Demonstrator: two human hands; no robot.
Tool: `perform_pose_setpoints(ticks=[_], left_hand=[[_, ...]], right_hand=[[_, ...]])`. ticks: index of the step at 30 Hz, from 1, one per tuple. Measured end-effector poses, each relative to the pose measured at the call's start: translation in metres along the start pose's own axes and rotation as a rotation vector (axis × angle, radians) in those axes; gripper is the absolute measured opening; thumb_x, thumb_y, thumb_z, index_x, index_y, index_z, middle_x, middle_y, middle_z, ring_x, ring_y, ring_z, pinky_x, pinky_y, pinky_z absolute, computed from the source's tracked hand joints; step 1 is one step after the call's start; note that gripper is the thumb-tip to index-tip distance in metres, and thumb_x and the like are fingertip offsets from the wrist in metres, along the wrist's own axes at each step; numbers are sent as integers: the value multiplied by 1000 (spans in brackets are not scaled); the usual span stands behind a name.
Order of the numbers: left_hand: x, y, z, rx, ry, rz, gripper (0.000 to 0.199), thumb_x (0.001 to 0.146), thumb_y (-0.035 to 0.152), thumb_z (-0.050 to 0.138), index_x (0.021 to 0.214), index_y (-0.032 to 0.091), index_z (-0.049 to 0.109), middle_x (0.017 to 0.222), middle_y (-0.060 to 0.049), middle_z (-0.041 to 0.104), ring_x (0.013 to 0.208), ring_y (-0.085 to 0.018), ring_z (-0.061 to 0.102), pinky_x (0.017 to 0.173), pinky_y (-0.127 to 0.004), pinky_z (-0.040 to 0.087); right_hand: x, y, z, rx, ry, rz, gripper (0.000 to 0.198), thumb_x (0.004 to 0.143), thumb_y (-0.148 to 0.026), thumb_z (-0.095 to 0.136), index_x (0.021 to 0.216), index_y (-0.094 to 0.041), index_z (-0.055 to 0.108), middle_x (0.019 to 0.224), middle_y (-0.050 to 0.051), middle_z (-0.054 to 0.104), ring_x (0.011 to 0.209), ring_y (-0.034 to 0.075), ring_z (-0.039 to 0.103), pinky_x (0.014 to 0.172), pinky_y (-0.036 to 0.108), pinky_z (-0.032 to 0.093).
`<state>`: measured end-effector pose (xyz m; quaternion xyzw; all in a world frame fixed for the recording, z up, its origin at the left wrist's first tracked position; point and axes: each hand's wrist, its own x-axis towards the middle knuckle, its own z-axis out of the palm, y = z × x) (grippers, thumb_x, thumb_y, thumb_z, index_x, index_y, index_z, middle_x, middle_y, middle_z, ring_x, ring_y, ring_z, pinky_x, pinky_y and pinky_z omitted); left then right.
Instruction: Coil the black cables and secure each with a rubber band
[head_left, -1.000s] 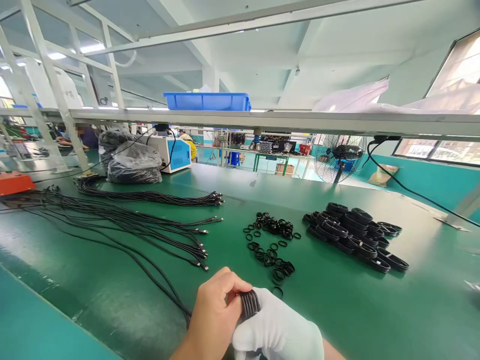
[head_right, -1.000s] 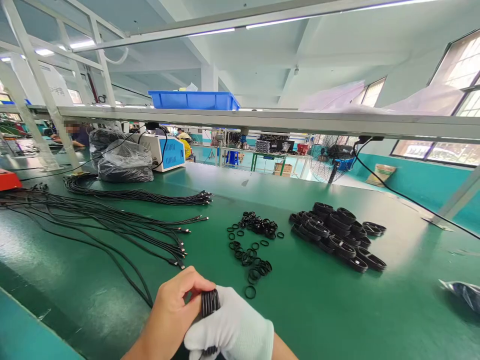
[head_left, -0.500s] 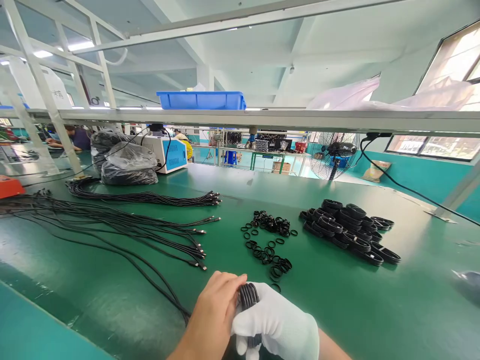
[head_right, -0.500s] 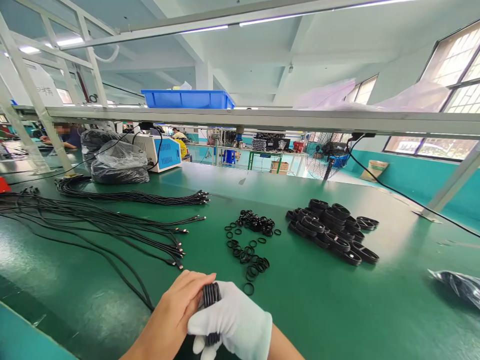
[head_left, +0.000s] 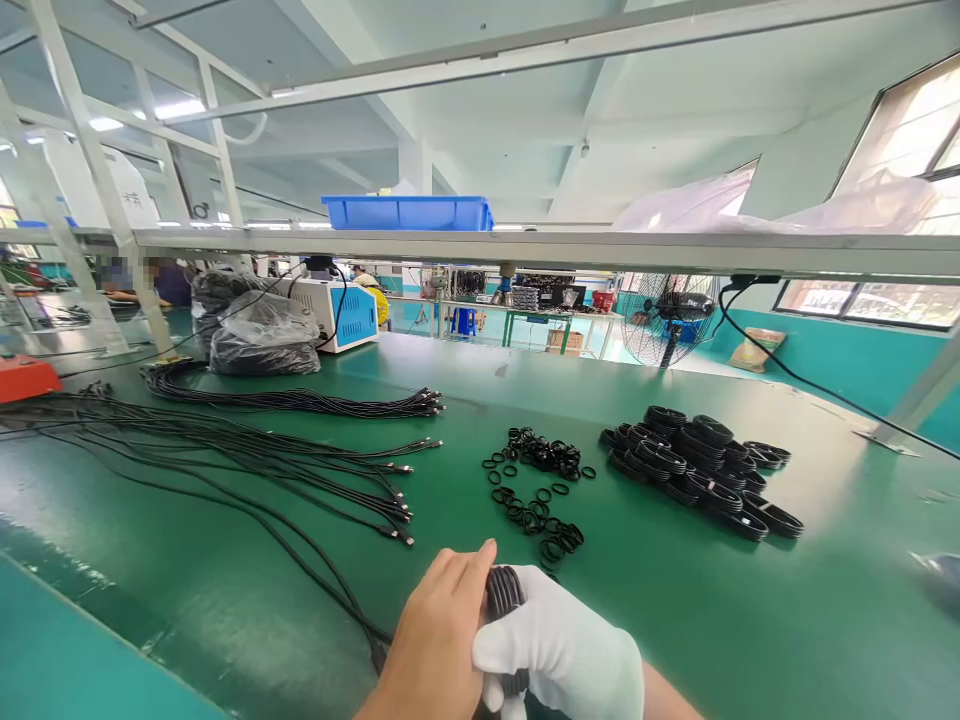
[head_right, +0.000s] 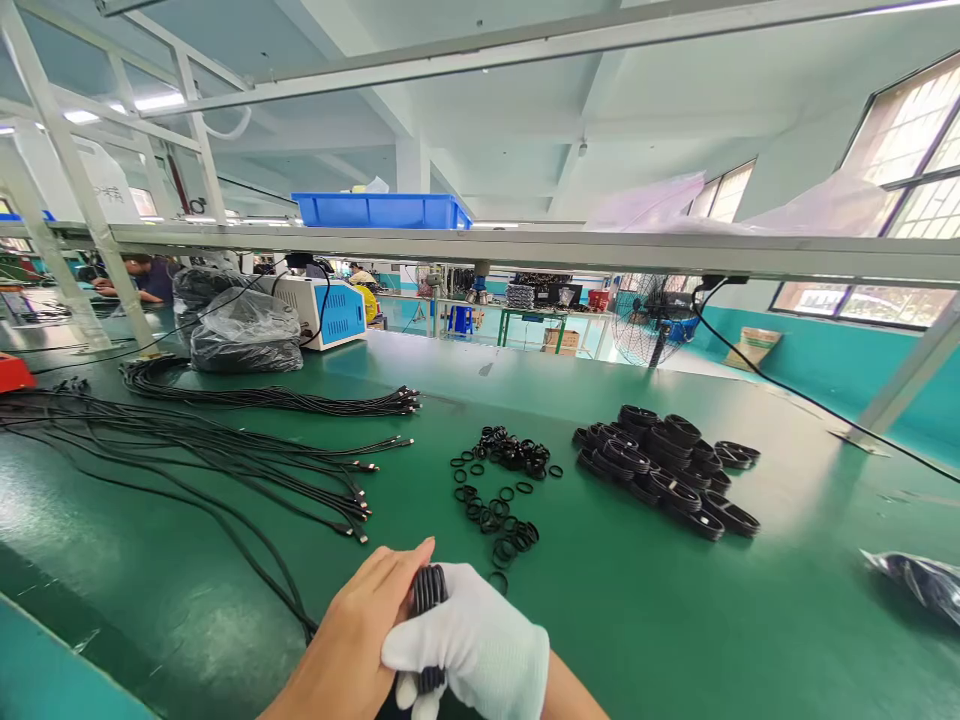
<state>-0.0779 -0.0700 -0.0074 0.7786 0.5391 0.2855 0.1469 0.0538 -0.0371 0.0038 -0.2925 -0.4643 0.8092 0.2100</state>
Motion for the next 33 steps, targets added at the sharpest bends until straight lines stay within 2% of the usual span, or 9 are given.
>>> perform_pose_setpoints(ticks=[2, 5, 9, 17, 21, 25, 28, 30, 33], left_hand=[[3, 3, -6, -64, 24, -30, 45, 81, 7, 36, 122, 14, 53, 103, -9, 64, 92, -22, 57, 80, -36, 50], [7, 5, -15, -163, 74, -79, 28, 79, 9, 45, 98, 20, 62, 92, -2, 64, 80, -16, 59, 74, -28, 49], [7, 5, -18, -136, 102, -91, 21, 74, 4, 48, 76, 20, 62, 75, 2, 62, 71, -13, 59, 66, -23, 45], [7, 2, -15, -35, 76, -61, 24, 74, 5, 44, 77, 19, 63, 74, 0, 64, 69, -14, 59, 64, -24, 44], [14, 2, -18, -102, 21, -84, 22, 73, 7, 45, 73, 20, 63, 72, 2, 63, 68, -13, 59, 64, -23, 43], [20, -4, -22, -211, -8, -129, 19, 75, 14, 51, 85, 24, 64, 85, 3, 65, 74, -14, 59, 69, -24, 44], [22, -17, -28, -211, 26, -239, 16, 79, 27, 51, 89, 24, 63, 86, 1, 66, 75, -16, 60, 69, -26, 43], [24, -27, -33, -167, 26, -303, 17, 82, 32, 47, 85, 24, 62, 82, 1, 66, 75, -17, 59, 67, -26, 42], [31, -33, -35, -62, -36, -312, 17, 82, 31, 45, 79, 24, 60, 77, 2, 65, 70, -17, 58, 62, -26, 39]], right_hand=[[-1, -2, 1, 1, 23, 6, 15, 49, -17, 64, 61, -9, 60, 47, 1, 55, 35, 10, 52, 30, 16, 42], [-3, -5, 3, -33, 72, 64, 16, 48, -13, 62, 64, -11, 60, 45, -2, 52, 37, 10, 52, 31, 16, 43], [-1, 1, -1, -88, 49, 91, 14, 49, -11, 63, 62, -11, 58, 45, -3, 51, 41, 10, 54, 35, 15, 45], [3, 10, -9, -115, 24, 97, 12, 52, -11, 65, 61, -11, 58, 46, -1, 54, 44, 11, 56, 37, 16, 46], [-3, 3, -3, -85, 45, 111, 11, 55, -15, 63, 64, -9, 60, 50, 1, 53, 47, 12, 57, 39, 19, 48], [-2, 5, -5, -52, 100, 86, 12, 56, -17, 63, 64, -9, 58, 56, 4, 56, 53, 15, 59, 43, 23, 49], [-5, -1, -14, 50, 168, 3, 17, 58, -15, 64, 72, -12, 56, 55, 1, 55, 57, 17, 61, 48, 26, 48], [-11, -12, -25, 148, 222, -115, 22, 60, -14, 66, 79, -15, 55, 54, -2, 52, 59, 17, 59, 46, 23, 42], [-26, -32, -44, 233, 270, -285, 24, 65, -21, 70, 83, -16, 54, 60, -1, 53, 65, 17, 57, 47, 22, 33]])
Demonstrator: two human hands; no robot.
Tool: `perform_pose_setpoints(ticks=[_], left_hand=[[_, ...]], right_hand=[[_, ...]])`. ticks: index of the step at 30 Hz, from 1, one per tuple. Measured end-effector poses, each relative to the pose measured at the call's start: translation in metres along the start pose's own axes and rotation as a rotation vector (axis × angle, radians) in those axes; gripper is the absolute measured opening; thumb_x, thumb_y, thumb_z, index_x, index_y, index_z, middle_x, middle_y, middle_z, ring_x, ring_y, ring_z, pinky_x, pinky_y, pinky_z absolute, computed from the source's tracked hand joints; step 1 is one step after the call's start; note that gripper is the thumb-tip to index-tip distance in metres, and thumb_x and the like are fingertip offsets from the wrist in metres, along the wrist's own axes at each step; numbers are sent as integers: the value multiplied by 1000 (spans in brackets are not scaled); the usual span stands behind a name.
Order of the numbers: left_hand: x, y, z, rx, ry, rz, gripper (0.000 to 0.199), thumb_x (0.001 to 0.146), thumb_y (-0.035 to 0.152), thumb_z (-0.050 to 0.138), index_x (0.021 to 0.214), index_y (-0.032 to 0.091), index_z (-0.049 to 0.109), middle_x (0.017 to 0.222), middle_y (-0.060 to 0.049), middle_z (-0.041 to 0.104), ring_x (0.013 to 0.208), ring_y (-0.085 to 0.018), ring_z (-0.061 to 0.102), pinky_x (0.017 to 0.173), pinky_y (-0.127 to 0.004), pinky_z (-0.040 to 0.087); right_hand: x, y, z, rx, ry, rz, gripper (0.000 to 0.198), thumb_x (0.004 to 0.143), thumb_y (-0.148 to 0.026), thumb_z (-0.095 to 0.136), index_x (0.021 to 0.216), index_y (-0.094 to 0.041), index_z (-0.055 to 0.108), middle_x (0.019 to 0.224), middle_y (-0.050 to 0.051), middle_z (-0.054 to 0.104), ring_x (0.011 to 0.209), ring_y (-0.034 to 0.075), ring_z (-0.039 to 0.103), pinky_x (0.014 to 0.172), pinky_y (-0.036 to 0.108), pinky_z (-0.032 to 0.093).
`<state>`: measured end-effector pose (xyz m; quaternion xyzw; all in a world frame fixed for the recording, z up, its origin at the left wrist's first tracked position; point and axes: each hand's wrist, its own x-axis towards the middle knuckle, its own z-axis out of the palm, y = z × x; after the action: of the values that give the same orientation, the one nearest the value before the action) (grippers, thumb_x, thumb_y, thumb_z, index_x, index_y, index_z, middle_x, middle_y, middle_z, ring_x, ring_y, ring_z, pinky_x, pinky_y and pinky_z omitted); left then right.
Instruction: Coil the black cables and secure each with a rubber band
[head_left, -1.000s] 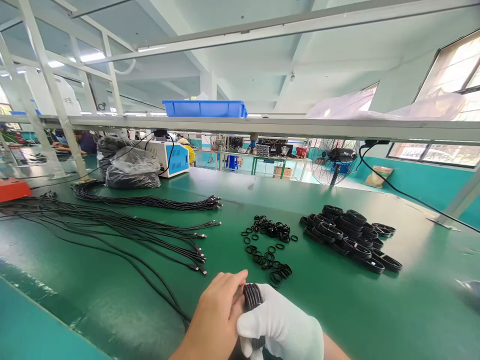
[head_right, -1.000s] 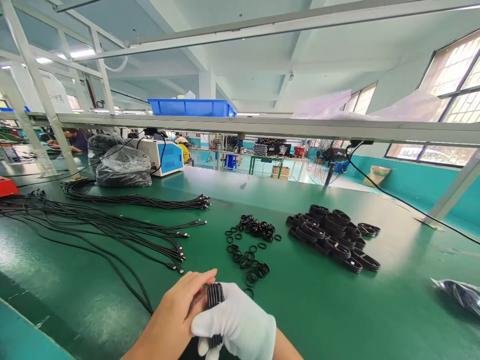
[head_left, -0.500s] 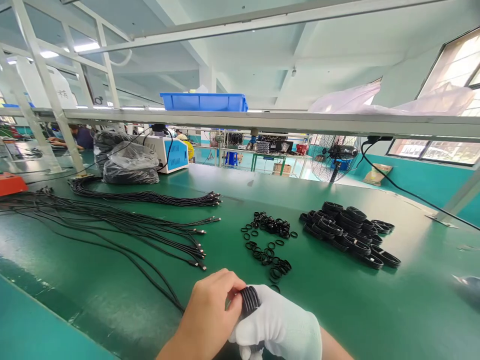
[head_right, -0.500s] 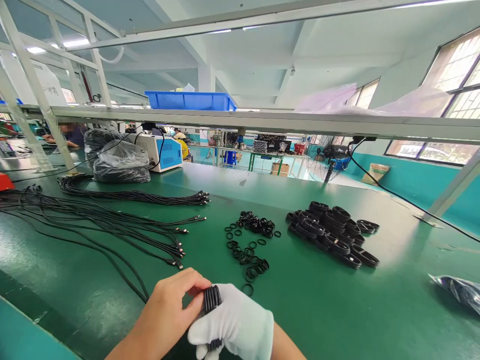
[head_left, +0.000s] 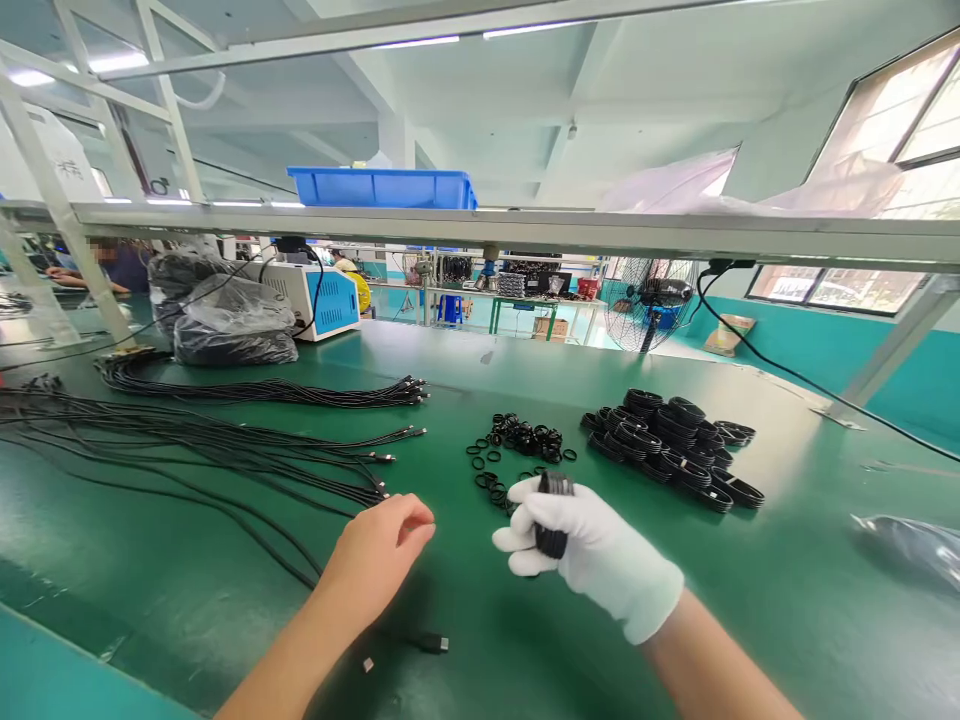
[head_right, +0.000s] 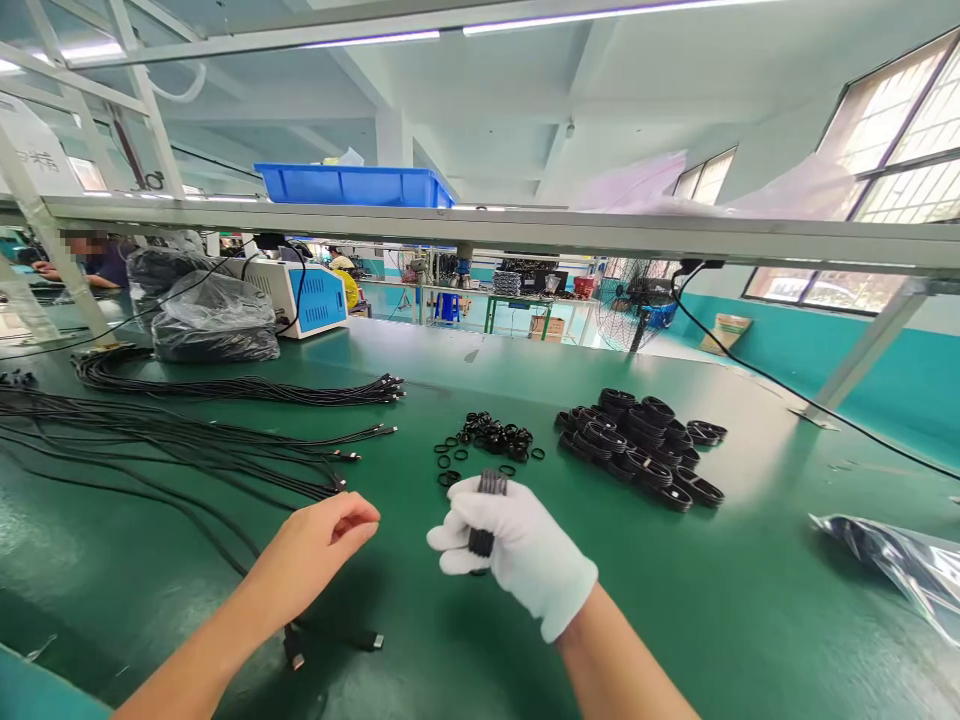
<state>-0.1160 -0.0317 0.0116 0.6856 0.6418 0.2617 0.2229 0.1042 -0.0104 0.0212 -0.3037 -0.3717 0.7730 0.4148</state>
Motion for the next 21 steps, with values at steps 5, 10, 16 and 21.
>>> perform_pose_setpoints(ticks=[5, 10, 16, 21], left_hand=[[11, 24, 30, 23, -134, 129, 14, 75, 19, 49, 69, 22, 61, 73, 1, 64, 69, -17, 56, 61, -25, 35], [13, 56, 73, -66, -247, 203, 14, 71, 14, 48, 64, 23, 57, 64, 2, 57, 60, -17, 52, 55, -24, 30], [18, 46, 71, -259, -245, 72, 14, 75, 21, 44, 62, 21, 45, 60, 3, 46, 58, -15, 43, 53, -24, 30], [8, 36, 48, -729, -295, -98, 20, 84, 36, 40, 73, 20, 43, 64, 4, 45, 56, -10, 42, 54, -22, 37]], right_hand=[[-9, -12, -22, 103, -42, -31, 31, 68, -33, 72, 89, -16, 58, 71, 3, 60, 72, 20, 61, 55, 27, 39], [-11, 3, -31, 53, -159, 26, 39, 66, -39, 71, 95, -16, 57, 82, 6, 65, 83, 29, 66, 65, 38, 48], [-10, 0, -20, -24, -104, 41, 42, 59, -34, 74, 89, -15, 54, 78, 5, 64, 68, 21, 64, 52, 29, 46], [-1, 6, 0, -347, 276, -28, 34, 62, -24, 65, 90, -14, 49, 60, -1, 57, 50, 13, 56, 40, 22, 39]])
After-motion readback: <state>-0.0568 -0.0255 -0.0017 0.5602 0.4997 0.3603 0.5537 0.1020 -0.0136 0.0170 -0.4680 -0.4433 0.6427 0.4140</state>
